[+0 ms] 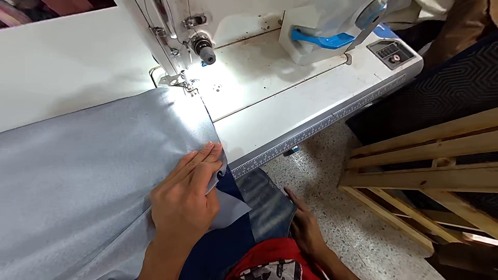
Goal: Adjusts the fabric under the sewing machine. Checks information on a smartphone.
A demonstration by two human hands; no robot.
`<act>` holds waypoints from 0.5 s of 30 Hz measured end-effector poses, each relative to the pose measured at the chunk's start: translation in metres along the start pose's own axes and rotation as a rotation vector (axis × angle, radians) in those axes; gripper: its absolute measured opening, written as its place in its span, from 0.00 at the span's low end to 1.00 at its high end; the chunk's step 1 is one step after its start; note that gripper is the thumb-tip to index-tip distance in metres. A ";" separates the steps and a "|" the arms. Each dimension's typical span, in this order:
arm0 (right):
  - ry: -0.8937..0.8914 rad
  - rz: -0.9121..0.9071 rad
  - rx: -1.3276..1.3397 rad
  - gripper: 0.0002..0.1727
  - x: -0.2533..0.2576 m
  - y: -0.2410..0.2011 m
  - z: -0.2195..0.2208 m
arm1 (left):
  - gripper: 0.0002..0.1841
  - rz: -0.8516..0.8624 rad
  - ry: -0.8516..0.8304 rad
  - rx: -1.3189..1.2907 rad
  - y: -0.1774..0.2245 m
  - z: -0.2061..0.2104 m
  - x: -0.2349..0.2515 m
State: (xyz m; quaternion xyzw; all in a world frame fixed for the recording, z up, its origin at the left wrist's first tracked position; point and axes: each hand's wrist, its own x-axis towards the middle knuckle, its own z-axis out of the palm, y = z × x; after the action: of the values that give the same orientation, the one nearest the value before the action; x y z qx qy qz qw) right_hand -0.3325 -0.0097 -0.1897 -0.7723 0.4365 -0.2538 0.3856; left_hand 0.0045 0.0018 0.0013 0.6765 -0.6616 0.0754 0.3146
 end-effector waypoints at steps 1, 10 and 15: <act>-0.020 -0.067 -0.001 0.19 -0.012 -0.003 -0.009 | 0.14 0.005 0.000 0.002 -0.001 0.000 0.001; 0.311 0.468 0.451 0.17 -0.047 -0.062 -0.127 | 0.14 -0.017 -0.002 -0.018 0.001 -0.001 0.000; -0.159 0.367 1.251 0.30 -0.003 -0.111 -0.128 | 0.14 -0.021 0.014 -0.035 -0.002 0.003 -0.001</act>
State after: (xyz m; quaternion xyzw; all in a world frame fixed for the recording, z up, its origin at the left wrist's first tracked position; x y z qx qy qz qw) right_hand -0.3741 -0.0197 -0.0257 -0.3320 0.3014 -0.3318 0.8300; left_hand 0.0054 0.0009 -0.0024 0.6775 -0.6533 0.0652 0.3316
